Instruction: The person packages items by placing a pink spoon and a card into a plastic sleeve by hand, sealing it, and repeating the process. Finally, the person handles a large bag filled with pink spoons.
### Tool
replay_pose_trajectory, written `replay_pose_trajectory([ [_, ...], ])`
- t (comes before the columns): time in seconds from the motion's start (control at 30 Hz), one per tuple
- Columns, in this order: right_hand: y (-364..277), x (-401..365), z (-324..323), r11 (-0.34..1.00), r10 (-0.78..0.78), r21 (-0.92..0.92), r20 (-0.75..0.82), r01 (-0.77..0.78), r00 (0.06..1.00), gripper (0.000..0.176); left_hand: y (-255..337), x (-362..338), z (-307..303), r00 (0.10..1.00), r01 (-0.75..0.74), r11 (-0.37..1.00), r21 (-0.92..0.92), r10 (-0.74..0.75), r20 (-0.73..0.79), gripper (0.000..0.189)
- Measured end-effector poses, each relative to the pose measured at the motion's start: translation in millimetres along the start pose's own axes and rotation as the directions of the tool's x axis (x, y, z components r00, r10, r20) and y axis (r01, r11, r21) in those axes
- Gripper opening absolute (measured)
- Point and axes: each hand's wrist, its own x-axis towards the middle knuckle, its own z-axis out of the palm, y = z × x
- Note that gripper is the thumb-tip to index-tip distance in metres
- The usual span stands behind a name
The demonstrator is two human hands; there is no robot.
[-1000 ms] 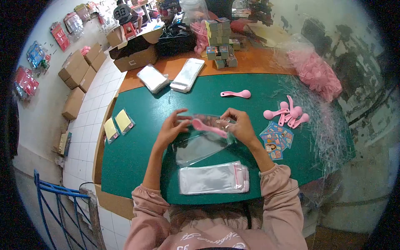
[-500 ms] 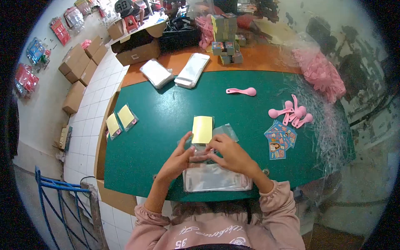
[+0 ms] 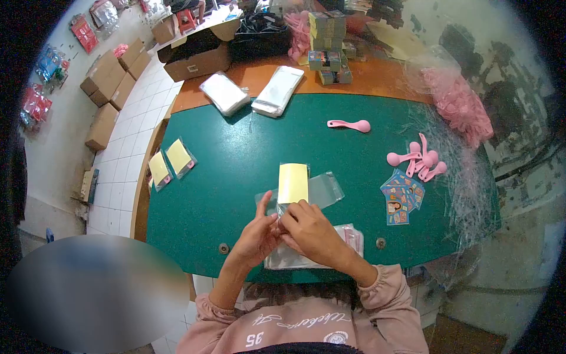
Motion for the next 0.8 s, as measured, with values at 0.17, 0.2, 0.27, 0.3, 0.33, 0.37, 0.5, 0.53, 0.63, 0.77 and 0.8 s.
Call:
replay_pose_trajectory([
  [0.17,-4,3,-2,0.991,-0.039,-0.127,0.027,0.042,0.999,0.024,6,-1,14,0.999,0.006,0.993,0.119,-0.001,-0.044,0.064],
  [0.2,-3,2,1,0.983,-0.060,-0.169,0.031,0.065,0.998,0.024,5,1,11,1.000,-0.010,0.982,0.186,0.015,-0.025,0.064],
  [0.27,-4,0,3,0.973,-0.081,-0.212,0.034,0.086,0.996,0.024,3,5,7,0.998,-0.051,0.974,0.220,0.057,-0.023,0.065],
  [0.3,-4,0,3,0.970,-0.087,-0.225,0.038,0.093,0.996,0.023,3,7,5,0.995,-0.092,0.963,0.253,0.100,-0.020,0.065],
  [0.33,-4,0,3,0.967,-0.091,-0.237,0.041,0.099,0.995,0.022,1,8,5,0.995,-0.092,0.963,0.254,0.100,-0.018,0.065],
  [0.37,-2,0,1,0.966,-0.089,-0.238,0.039,0.096,0.995,0.022,-1,9,5,0.992,-0.111,0.962,0.248,0.122,-0.031,0.066],
  [0.5,6,-4,-15,0.994,-0.110,-0.009,0.158,0.113,0.981,0.020,-4,13,5,0.988,-0.146,0.960,0.238,0.155,-0.019,0.064],
  [0.53,9,-4,-25,0.984,-0.135,0.143,0.240,0.103,0.961,0.020,0,12,8,0.987,-0.148,0.960,0.236,0.157,-0.018,0.064],
  [0.63,39,-9,-66,0.819,-0.106,0.564,0.330,-0.106,0.938,0.015,12,7,14,0.990,-0.102,0.970,0.219,0.120,-0.071,0.056],
  [0.77,129,-31,-141,0.586,0.318,0.701,0.261,-0.406,0.911,0.013,12,6,10,1.000,0.007,0.961,0.277,-0.014,0.021,0.042],
  [0.8,181,-51,-153,0.851,0.491,0.209,0.009,-0.482,0.871,0.015,11,6,11,1.000,0.003,0.963,0.269,0.001,-0.013,0.038],
])
